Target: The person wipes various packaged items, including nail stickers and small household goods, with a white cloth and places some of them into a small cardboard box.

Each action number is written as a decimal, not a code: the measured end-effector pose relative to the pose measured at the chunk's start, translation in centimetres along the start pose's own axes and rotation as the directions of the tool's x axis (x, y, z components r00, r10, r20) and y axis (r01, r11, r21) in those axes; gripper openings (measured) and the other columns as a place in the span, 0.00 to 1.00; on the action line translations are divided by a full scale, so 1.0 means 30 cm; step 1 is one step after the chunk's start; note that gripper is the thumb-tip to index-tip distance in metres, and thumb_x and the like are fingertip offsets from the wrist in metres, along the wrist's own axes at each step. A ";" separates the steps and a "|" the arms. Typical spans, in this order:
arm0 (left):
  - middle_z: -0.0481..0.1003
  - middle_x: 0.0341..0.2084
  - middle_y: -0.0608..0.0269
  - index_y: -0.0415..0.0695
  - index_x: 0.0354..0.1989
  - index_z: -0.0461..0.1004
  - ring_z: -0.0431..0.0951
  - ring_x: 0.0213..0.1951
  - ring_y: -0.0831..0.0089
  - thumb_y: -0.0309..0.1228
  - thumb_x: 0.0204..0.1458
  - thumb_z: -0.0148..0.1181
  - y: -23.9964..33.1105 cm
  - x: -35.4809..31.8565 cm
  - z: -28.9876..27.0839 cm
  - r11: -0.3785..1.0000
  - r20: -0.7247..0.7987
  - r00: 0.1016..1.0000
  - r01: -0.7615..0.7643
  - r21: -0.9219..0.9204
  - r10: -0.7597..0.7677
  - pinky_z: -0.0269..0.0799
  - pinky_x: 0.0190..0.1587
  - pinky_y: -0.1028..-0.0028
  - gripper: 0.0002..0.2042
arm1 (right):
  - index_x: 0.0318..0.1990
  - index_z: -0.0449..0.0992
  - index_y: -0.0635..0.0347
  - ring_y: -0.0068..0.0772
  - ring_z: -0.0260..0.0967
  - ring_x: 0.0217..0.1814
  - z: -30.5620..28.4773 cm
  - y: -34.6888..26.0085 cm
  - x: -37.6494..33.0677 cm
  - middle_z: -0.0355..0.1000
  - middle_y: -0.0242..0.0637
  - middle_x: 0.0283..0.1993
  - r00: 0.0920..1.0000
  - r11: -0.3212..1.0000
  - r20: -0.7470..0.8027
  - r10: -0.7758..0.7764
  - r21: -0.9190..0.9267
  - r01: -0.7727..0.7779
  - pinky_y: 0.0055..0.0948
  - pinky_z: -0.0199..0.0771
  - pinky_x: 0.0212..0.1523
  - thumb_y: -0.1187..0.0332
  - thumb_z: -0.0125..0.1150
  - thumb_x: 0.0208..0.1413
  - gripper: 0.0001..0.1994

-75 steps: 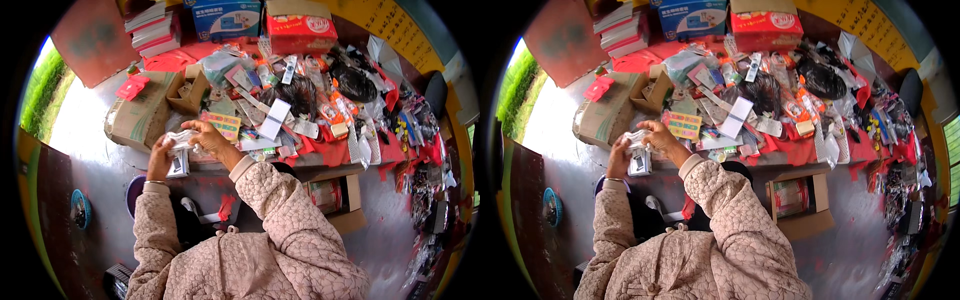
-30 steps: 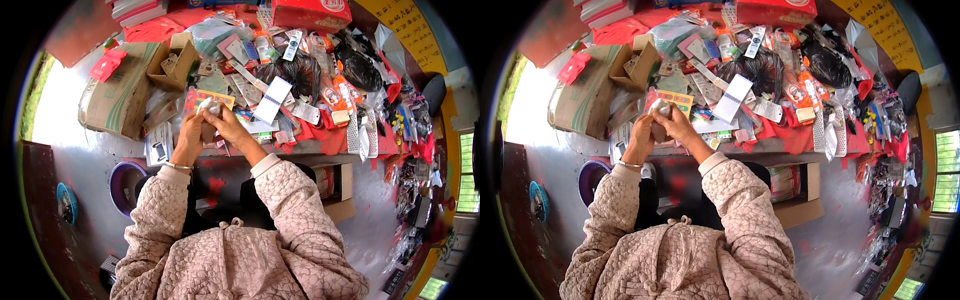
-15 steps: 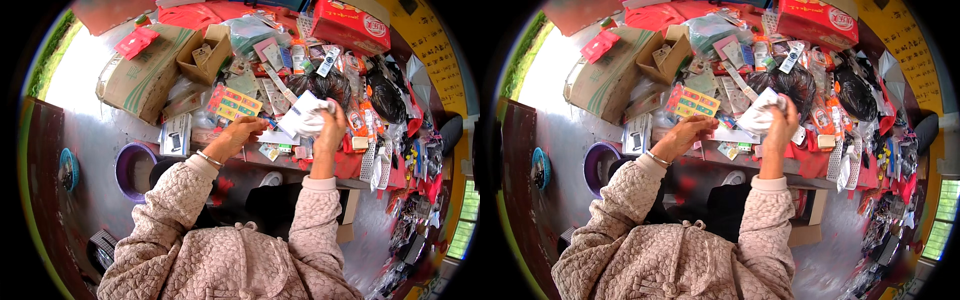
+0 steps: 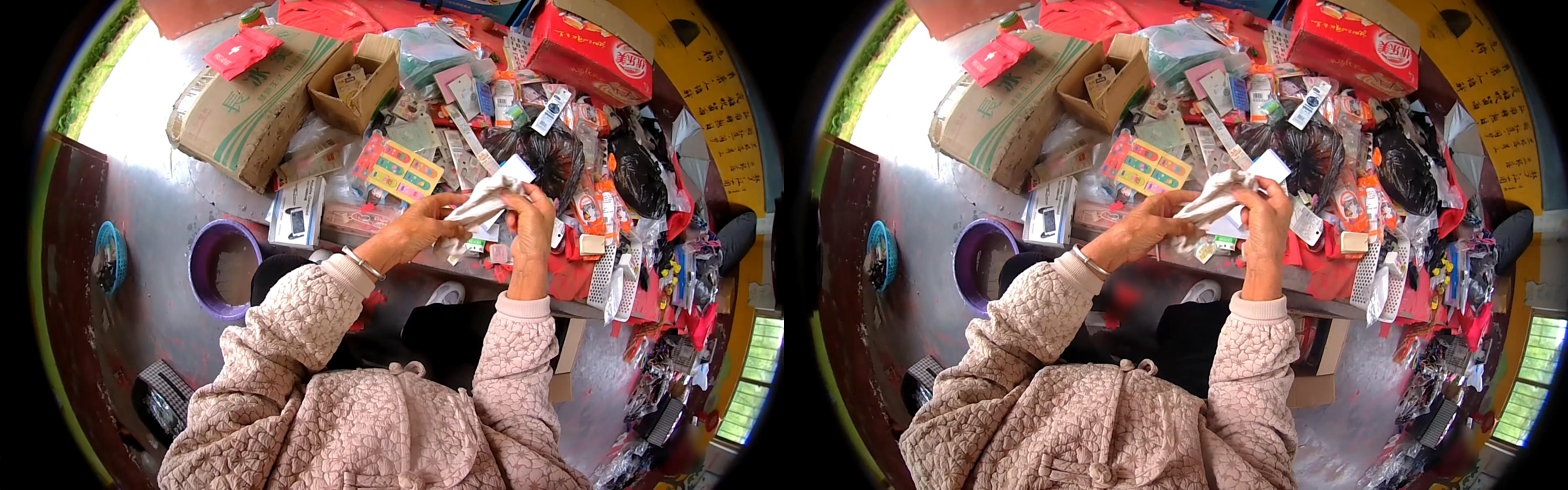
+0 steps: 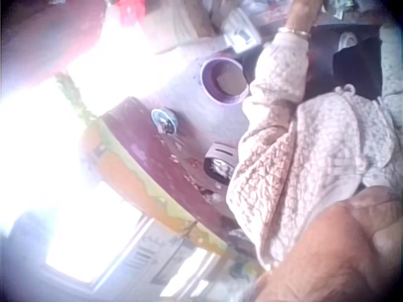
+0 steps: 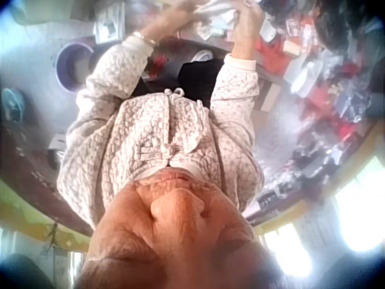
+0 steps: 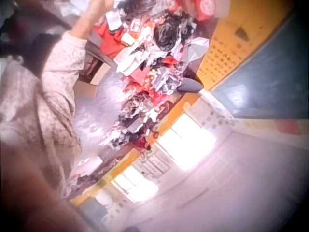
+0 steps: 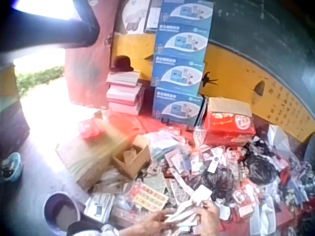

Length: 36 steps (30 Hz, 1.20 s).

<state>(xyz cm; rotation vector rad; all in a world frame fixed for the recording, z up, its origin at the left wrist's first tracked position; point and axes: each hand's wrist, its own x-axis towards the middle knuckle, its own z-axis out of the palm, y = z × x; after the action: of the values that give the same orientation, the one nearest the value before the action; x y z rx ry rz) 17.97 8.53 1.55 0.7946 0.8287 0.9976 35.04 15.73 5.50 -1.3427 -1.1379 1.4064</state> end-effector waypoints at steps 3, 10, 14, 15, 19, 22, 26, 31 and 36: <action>0.73 0.27 0.66 0.40 0.49 0.67 0.71 0.27 0.80 0.22 0.48 0.51 0.053 -0.002 -0.006 0.995 0.015 0.999 -0.032 0.095 0.030 0.66 0.29 0.83 0.17 | 0.35 0.71 0.65 0.14 0.59 0.19 -0.004 -0.017 0.001 0.68 0.30 0.25 0.998 0.982 -0.027 -0.050 0.179 0.054 0.13 0.55 0.17 0.76 0.56 0.41 0.10; 0.74 0.37 0.60 0.37 0.44 0.70 0.74 0.38 0.74 0.25 0.51 0.46 0.230 -0.016 -0.166 0.950 -0.400 0.863 -0.300 0.088 0.309 0.69 0.42 0.77 0.13 | 0.27 0.69 0.61 0.18 0.64 0.25 0.037 -0.012 0.048 0.68 0.30 0.25 0.998 0.867 0.024 -0.066 0.497 0.045 0.18 0.65 0.28 0.75 0.57 0.43 0.03; 0.74 0.29 0.64 0.37 0.40 0.70 0.75 0.33 0.76 0.24 0.52 0.44 0.257 -0.034 -0.200 0.901 -0.422 0.849 -0.409 -0.143 0.318 0.71 0.34 0.78 0.10 | 0.29 0.69 0.60 0.21 0.66 0.25 -0.033 -0.001 0.083 0.68 0.31 0.25 0.996 0.814 -0.087 0.027 0.580 0.029 0.18 0.68 0.28 0.73 0.57 0.44 0.05; 0.74 0.29 0.64 0.38 0.40 0.70 0.75 0.32 0.75 0.24 0.52 0.44 0.247 -0.031 -0.198 0.892 -0.392 0.871 -0.398 -0.215 0.294 0.72 0.34 0.77 0.10 | 0.29 0.69 0.60 0.20 0.65 0.24 -0.004 -0.004 0.076 0.67 0.31 0.25 0.992 0.861 -0.124 -0.005 0.505 0.067 0.18 0.67 0.28 0.71 0.58 0.45 0.05; 0.74 0.35 0.62 0.40 0.42 0.69 0.74 0.37 0.70 0.33 0.54 0.43 0.144 0.014 -0.154 0.943 -0.273 0.951 -0.216 -0.254 0.144 0.71 0.40 0.71 0.13 | 0.36 0.70 0.62 0.17 0.58 0.31 0.199 0.066 0.009 0.64 0.26 0.28 0.965 0.964 0.188 -0.181 0.230 0.136 0.18 0.61 0.29 0.57 0.58 0.49 0.17; 0.73 0.35 0.59 0.38 0.41 0.69 0.74 0.37 0.67 0.34 0.55 0.41 0.067 0.029 -0.087 0.827 -0.315 0.944 -0.102 -0.554 -0.095 0.70 0.43 0.68 0.13 | 0.44 0.68 0.61 0.22 0.63 0.39 0.337 0.143 -0.090 0.67 0.29 0.36 0.900 0.804 0.424 0.105 0.496 -0.328 0.23 0.64 0.41 0.52 0.55 0.52 0.21; 0.73 0.35 0.60 0.39 0.40 0.69 0.74 0.38 0.68 0.34 0.55 0.41 0.018 0.032 -0.069 0.822 -0.392 0.905 -0.092 -0.561 -0.166 0.69 0.44 0.67 0.13 | 0.38 0.71 0.65 0.26 0.67 0.36 0.349 0.211 -0.094 0.70 0.36 0.35 0.956 0.828 0.230 0.181 0.489 -0.275 0.25 0.66 0.37 0.55 0.54 0.53 0.18; 0.72 0.40 0.58 0.41 0.48 0.64 0.72 0.41 0.68 0.32 0.55 0.42 0.050 0.038 -0.121 0.902 -0.351 0.932 -0.072 -0.427 -0.092 0.68 0.45 0.68 0.14 | 0.31 0.75 0.60 0.42 0.69 0.39 0.305 0.273 0.000 0.72 0.46 0.34 0.987 0.973 -0.055 -0.152 -0.181 0.140 0.30 0.67 0.39 0.68 0.55 0.45 0.08; 0.61 0.51 0.48 0.42 0.60 0.43 0.67 0.49 0.62 0.24 0.50 0.47 0.194 0.009 -0.143 0.906 -0.566 0.716 -0.394 0.155 0.408 0.68 0.46 0.67 0.28 | 0.25 0.77 0.57 0.37 0.70 0.30 0.009 0.218 0.209 0.73 0.41 0.28 0.912 0.886 -0.281 -0.299 -0.437 0.155 0.29 0.68 0.34 0.79 0.51 0.35 0.10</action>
<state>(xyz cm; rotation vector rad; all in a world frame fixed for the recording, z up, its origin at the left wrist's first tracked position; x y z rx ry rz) 12.09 11.48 4.54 0.7004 1.2306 1.6846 34.49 20.42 -2.24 -1.6021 -1.3437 0.7435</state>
